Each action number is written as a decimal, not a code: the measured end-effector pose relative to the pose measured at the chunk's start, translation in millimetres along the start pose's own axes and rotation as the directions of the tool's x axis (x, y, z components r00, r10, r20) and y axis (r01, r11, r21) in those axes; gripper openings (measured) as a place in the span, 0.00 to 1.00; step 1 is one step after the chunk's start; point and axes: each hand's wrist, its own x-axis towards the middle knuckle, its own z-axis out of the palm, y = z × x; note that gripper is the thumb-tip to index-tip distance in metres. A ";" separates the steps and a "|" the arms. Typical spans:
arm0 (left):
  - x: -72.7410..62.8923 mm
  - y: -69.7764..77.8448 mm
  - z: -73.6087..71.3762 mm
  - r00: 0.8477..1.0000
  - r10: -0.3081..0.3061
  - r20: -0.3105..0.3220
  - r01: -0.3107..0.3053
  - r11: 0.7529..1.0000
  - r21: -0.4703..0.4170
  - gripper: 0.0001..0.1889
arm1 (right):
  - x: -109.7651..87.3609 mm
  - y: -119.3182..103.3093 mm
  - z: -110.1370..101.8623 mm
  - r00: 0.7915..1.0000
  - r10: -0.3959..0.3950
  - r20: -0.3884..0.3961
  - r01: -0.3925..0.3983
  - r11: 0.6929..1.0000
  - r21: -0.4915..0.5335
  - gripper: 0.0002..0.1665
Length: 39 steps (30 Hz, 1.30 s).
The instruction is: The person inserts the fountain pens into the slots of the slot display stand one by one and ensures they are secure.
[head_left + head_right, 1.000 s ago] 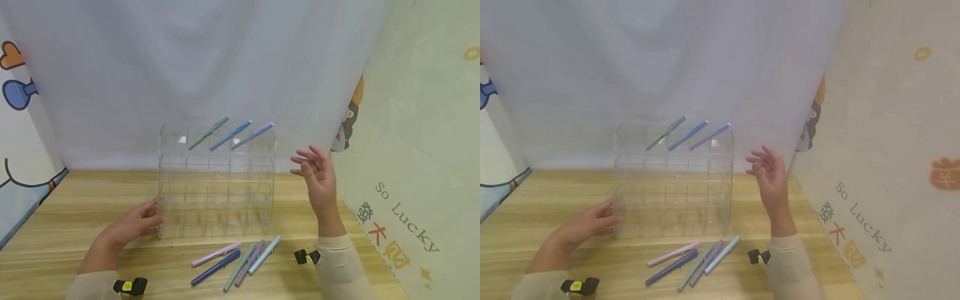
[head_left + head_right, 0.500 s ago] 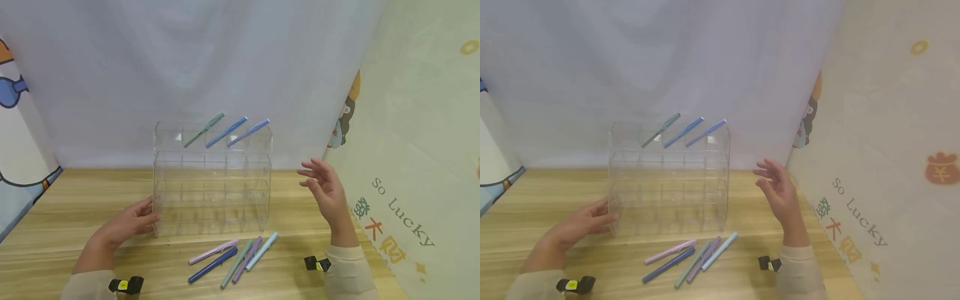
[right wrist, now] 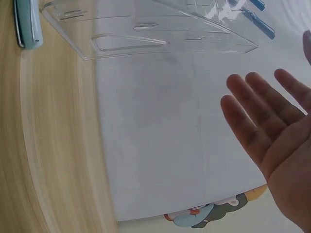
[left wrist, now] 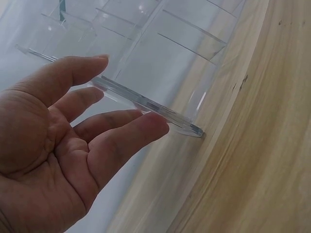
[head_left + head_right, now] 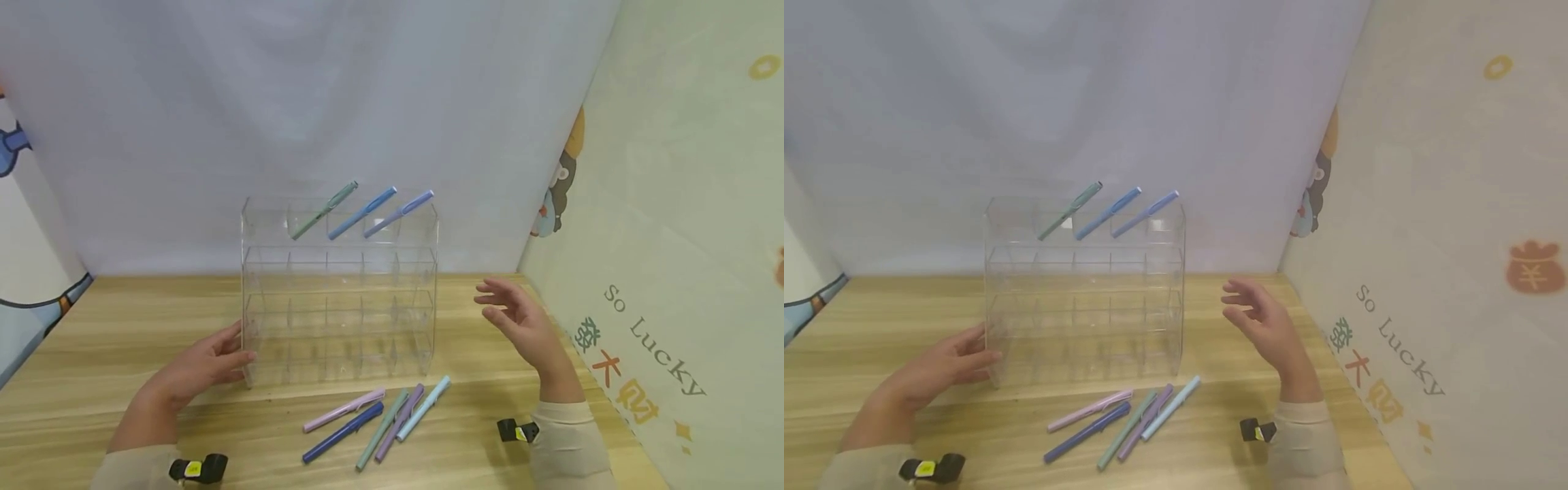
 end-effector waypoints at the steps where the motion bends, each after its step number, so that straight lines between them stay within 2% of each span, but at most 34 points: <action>1: 0.0 -0.1 -0.1 1.000 0.004 0.002 -0.004 1.000 0.004 0.45 | -0.7 0.9 1.3 0.999 0.041 0.035 -0.040 0.999 -0.030 0.27; 3: 0.4 -0.3 -0.5 1.000 0.012 0.005 -0.012 1.000 0.006 0.45 | -1.5 1.1 5.0 0.986 0.119 0.113 -0.110 0.991 -0.082 0.26; 5: 0.4 -0.5 -0.6 1.000 0.012 0.006 -0.012 1.000 0.007 0.45 | -1.6 1.7 9.7 0.959 0.207 0.192 -0.184 0.974 -0.131 0.26; 9: 0.3 -2.1 0.1 1.000 0.008 0.006 -0.008 1.000 0.004 0.45 | -2.1 2.9 20.5 0.873 0.364 0.325 -0.298 0.925 -0.236 0.25; 14: 0.5 -2.3 -0.1 1.000 -0.006 0.003 0.006 1.000 0.024 0.45 | -4.3 8.3 34.5 0.771 0.476 0.422 -0.339 0.869 -0.360 0.25; 18: 0.2 -2.8 -0.8 1.000 -0.021 -0.004 0.021 0.999 0.037 0.46 | -6.3 14.7 47.8 0.722 0.530 0.445 -0.330 0.828 -0.453 0.25; 29: -1.7 -2.0 -1.6 1.000 0.004 -0.009 -0.003 0.999 0.038 0.45 | -10.3 13.8 71.7 0.684 0.575 0.448 -0.222 0.750 -0.623 0.18; 33: -2.8 -1.3 -1.1 1.000 0.003 -0.010 -0.002 0.999 0.037 0.45 | -11.4 16.7 77.0 0.686 0.565 0.458 -0.188 0.747 -0.638 0.14; 39: -3.3 -0.6 0.1 1.000 -0.001 -0.013 0.002 0.999 0.043 0.45 | -12.7 24.2 82.4 0.700 0.544 0.463 -0.160 0.751 -0.641 0.14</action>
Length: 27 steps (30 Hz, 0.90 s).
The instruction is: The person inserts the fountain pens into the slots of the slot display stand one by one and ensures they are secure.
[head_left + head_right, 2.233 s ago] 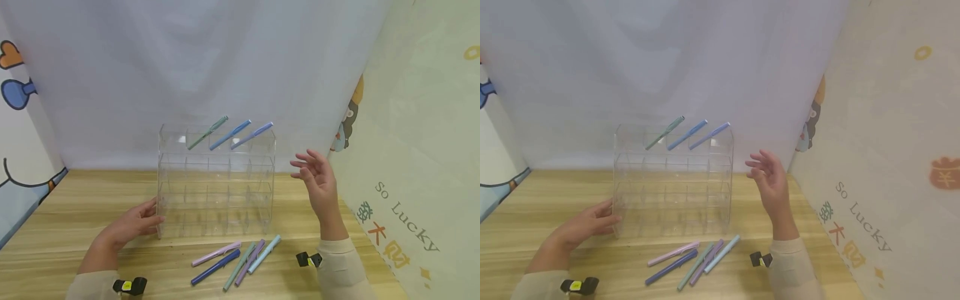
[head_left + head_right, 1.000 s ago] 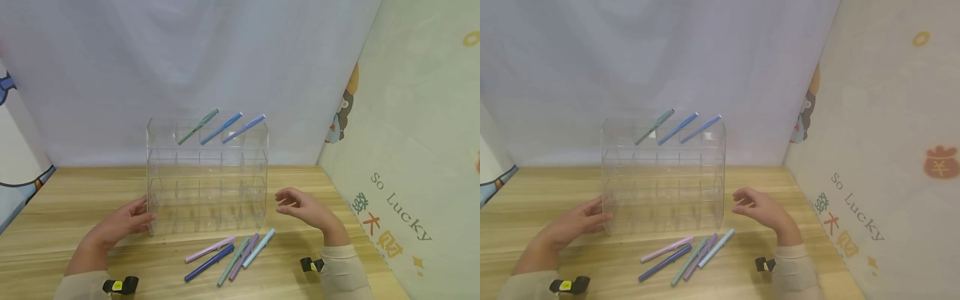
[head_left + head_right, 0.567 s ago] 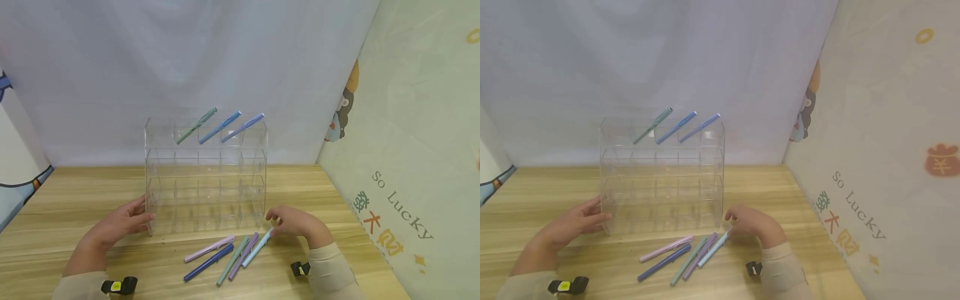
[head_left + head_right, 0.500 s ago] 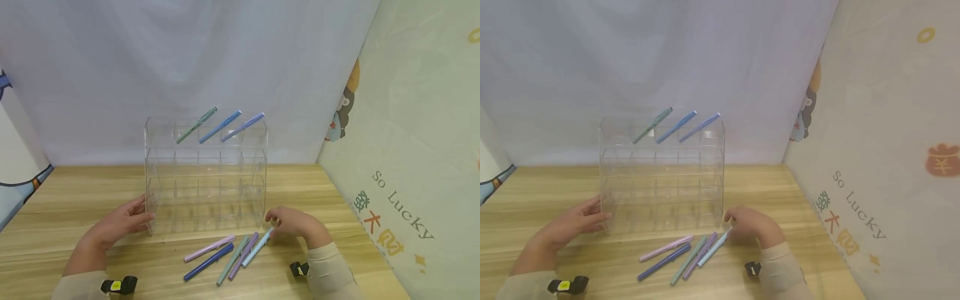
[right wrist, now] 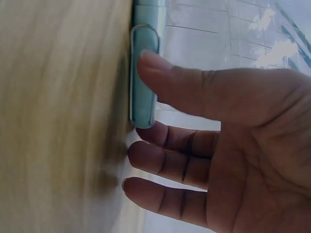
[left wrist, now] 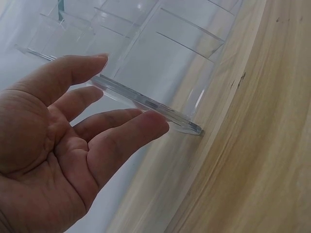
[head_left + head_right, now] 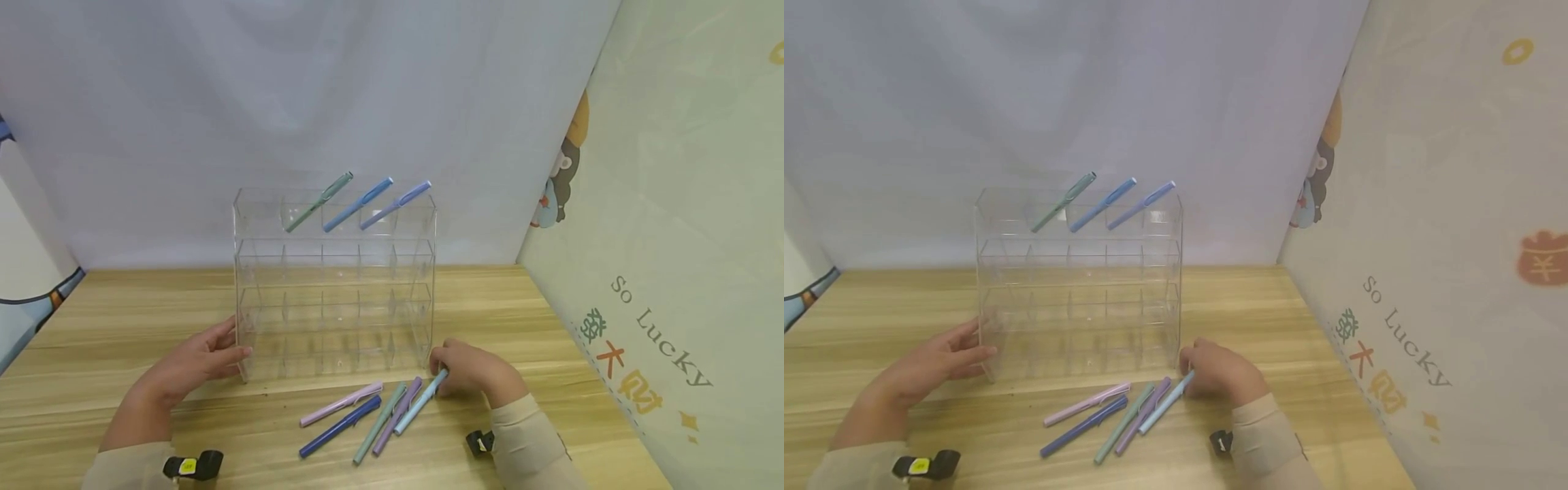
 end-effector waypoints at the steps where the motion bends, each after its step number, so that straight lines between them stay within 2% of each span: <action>1: 0.1 0.1 0.1 1.000 0.001 -0.001 -0.001 1.000 0.001 0.45 | 0.5 0.2 0.9 1.000 0.001 -0.003 -0.001 1.000 -0.003 0.14; 10: 0.5 0.2 0.3 1.000 0.008 -0.013 -0.008 1.000 0.015 0.44 | 1.5 -1.3 4.2 0.999 -0.002 -0.039 0.001 1.000 -0.029 0.15; 16: 0.1 0.3 -1.0 1.000 0.001 -0.007 -0.001 1.000 0.019 0.45 | -2.6 -3.0 -2.5 1.000 -0.018 -0.005 0.017 0.999 -0.041 0.15; 22: 0.2 0.3 -1.0 1.000 -0.011 -0.010 0.011 1.000 0.011 0.46 | -9.7 -2.1 -13.9 0.998 -0.039 0.049 0.038 0.999 0.025 0.13; 27: 1.4 -0.6 -1.1 1.000 -0.008 -0.013 0.008 1.000 0.013 0.45 | -18.5 -0.3 -23.0 0.997 -0.074 0.040 0.070 0.994 0.078 0.12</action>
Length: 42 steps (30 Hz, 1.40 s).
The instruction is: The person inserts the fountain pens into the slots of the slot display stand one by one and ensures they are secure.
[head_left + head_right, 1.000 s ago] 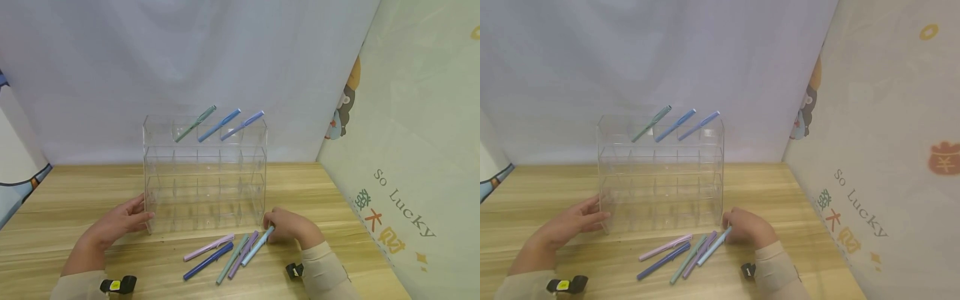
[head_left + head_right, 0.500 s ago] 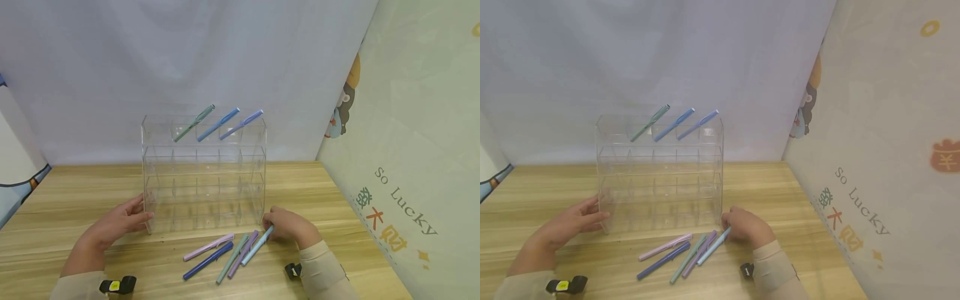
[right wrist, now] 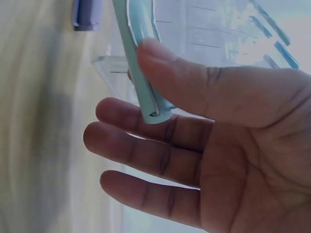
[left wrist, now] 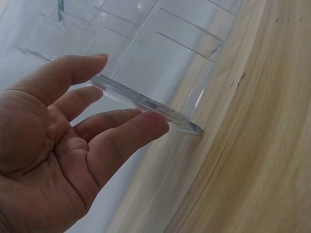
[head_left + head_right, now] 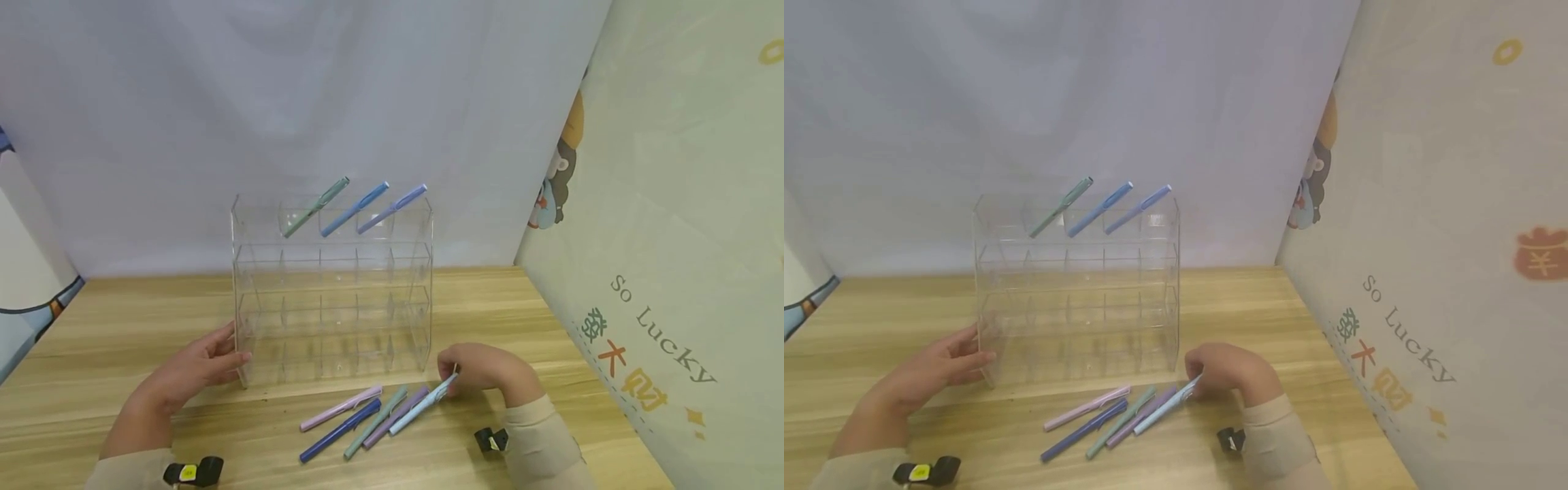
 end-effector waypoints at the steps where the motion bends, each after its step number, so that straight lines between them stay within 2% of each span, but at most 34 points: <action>1: -0.1 -0.2 0.1 1.000 0.000 0.000 0.000 1.000 -0.001 0.45 | -1.6 0.5 -1.6 1.000 -0.006 -0.006 0.006 1.000 0.008 0.12; 10: 0.4 -1.7 -0.1 1.000 -0.021 0.000 0.021 1.000 0.002 0.46 | -14.7 9.0 -18.3 0.996 -0.065 -0.055 0.071 0.991 0.117 0.08; 14: -0.2 -0.7 -0.7 1.000 -0.017 0.000 0.017 1.000 0.004 0.46 | -18.6 8.3 -23.4 0.989 -0.113 -0.093 0.131 0.970 0.205 0.05; 17: -1.0 0.4 -0.8 1.000 -0.015 -0.002 0.015 1.000 0.002 0.46 | -20.6 6.5 -26.2 0.980 -0.163 -0.114 0.190 0.935 0.298 0.06; 20: -2.0 1.9 -0.6 1.000 -0.011 -0.003 0.011 1.000 -0.004 0.46 | -22.4 5.7 -28.4 0.964 -0.229 -0.132 0.264 0.864 0.429 0.07; 25: -2.7 3.9 0.3 1.000 -0.015 -0.003 0.015 1.000 -0.013 0.46 | -24.0 5.3 -31.3 0.906 -0.363 -0.220 0.420 0.701 0.577 0.09; 28: -2.7 3.9 0.8 1.000 -0.022 -0.007 0.022 1.000 -0.011 0.46 | -24.1 4.0 -31.7 0.869 -0.390 -0.304 0.494 0.643 0.586 0.10; 31: -1.9 2.6 1.1 1.000 -0.017 -0.011 0.017 1.000 -0.012 0.45 | -21.8 2.2 -31.0 0.840 -0.376 -0.392 0.543 0.594 0.593 0.10; 34: -0.7 0.8 1.7 1.000 -0.010 -0.011 0.010 1.000 -0.014 0.45 | -18.8 0.8 -30.4 0.803 -0.346 -0.484 0.591 0.564 0.577 0.11; 37: 0.7 -0.9 1.7 1.000 -0.011 -0.008 0.011 1.000 -0.015 0.45 | -15.4 -0.8 -30.1 0.767 -0.294 -0.571 0.623 0.557 0.550 0.13; 40: 2.0 -2.1 0.6 1.000 -0.009 -0.007 0.009 1.000 -0.013 0.46 | -11.6 -4.6 -32.7 0.738 -0.241 -0.630 0.638 0.554 0.535 0.16; 42: 2.4 -2.4 -0.7 1.000 -0.009 -0.010 0.008 1.000 -0.011 0.46 | -8.4 -9.6 -36.9 0.725 -0.219 -0.653 0.648 0.539 0.538 0.18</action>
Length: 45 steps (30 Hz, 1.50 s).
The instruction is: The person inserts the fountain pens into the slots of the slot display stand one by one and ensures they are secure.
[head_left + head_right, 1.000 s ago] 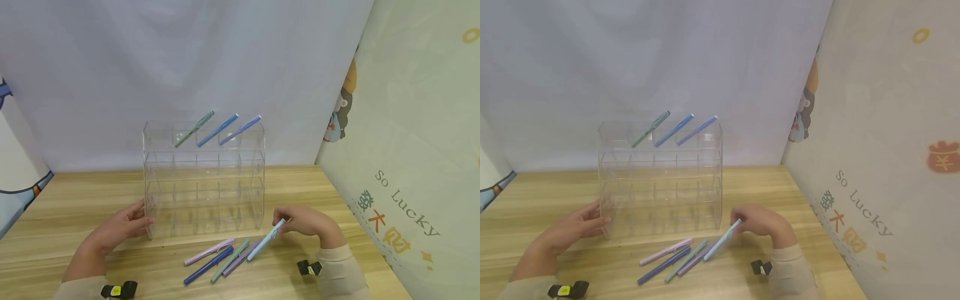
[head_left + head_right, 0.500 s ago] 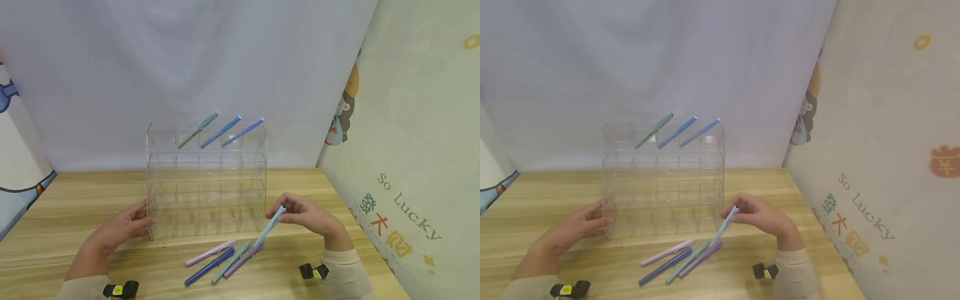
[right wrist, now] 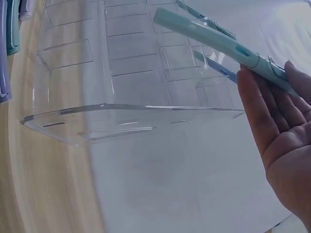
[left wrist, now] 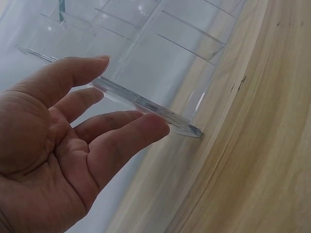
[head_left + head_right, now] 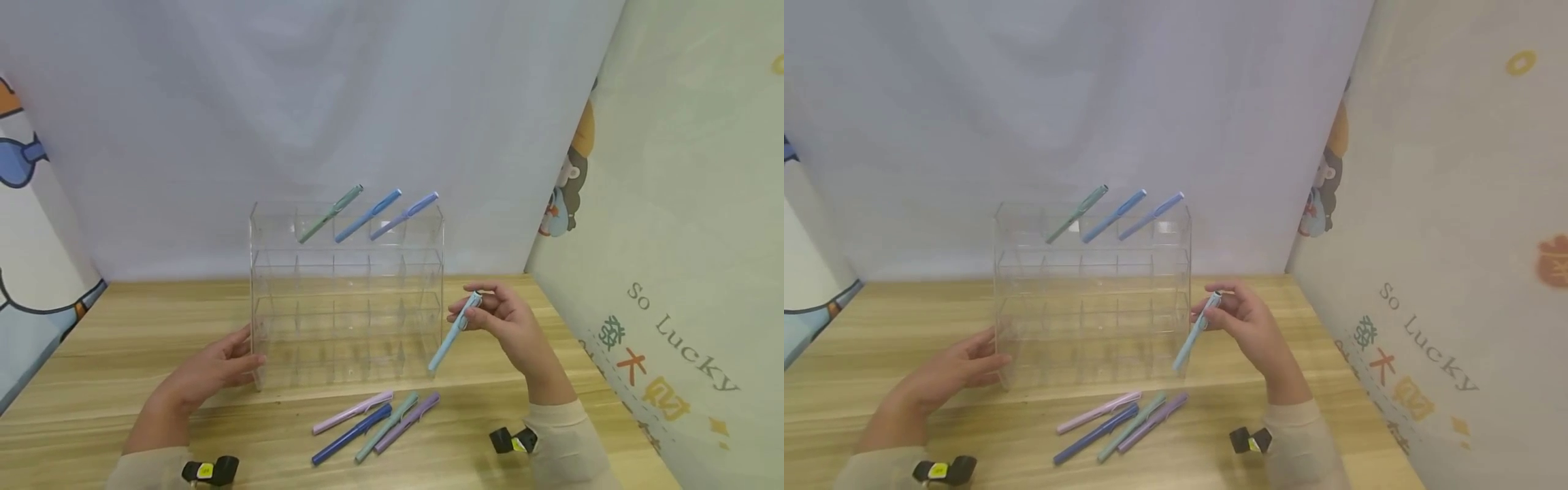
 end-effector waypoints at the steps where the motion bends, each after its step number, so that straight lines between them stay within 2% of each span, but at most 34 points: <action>1: 0.6 0.3 0.1 1.000 0.002 0.000 -0.002 1.000 0.000 0.45 | 3.4 -2.1 0.4 1.000 -0.002 -0.012 0.002 1.000 0.008 0.19; 7: 1.4 2.5 -0.5 1.000 -0.014 -0.004 0.014 1.000 0.002 0.45 | 32.9 -15.5 3.8 0.994 -0.059 -0.087 0.061 0.998 0.015 0.20; 12: 1.2 2.9 -0.8 1.000 -0.026 -0.003 0.026 1.000 0.003 0.46 | 65.6 -26.5 10.1 0.977 -0.144 -0.159 0.146 0.989 0.003 0.17; 17: 1.2 2.1 -0.8 1.000 -0.026 -0.003 0.026 1.000 -0.001 0.46 | 101.6 -34.9 23.4 0.949 -0.239 -0.205 0.240 0.970 -0.019 0.17; 23: 0.0 0.1 -1.8 1.000 -0.015 -0.007 0.015 1.000 -0.005 0.46 | 137.5 -35.9 48.1 0.903 -0.331 -0.275 0.337 0.941 -0.028 0.17; 32: -1.1 4.2 0.9 0.999 -0.038 -0.015 0.038 0.999 0.015 0.48 | 164.8 -21.6 78.1 0.879 -0.305 -0.366 0.324 0.946 -0.012 0.17; 40: 0.1 2.9 3.2 1.000 -0.016 -0.008 0.016 1.000 0.001 0.45 | 162.9 -2.8 106.1 0.894 -0.236 -0.381 0.259 0.966 0.008 0.18; 45: 1.3 3.0 4.3 1.000 -0.010 -0.009 0.010 1.000 0.006 0.45 | 159.9 -1.2 116.1 0.907 -0.197 -0.372 0.212 0.977 -0.002 0.17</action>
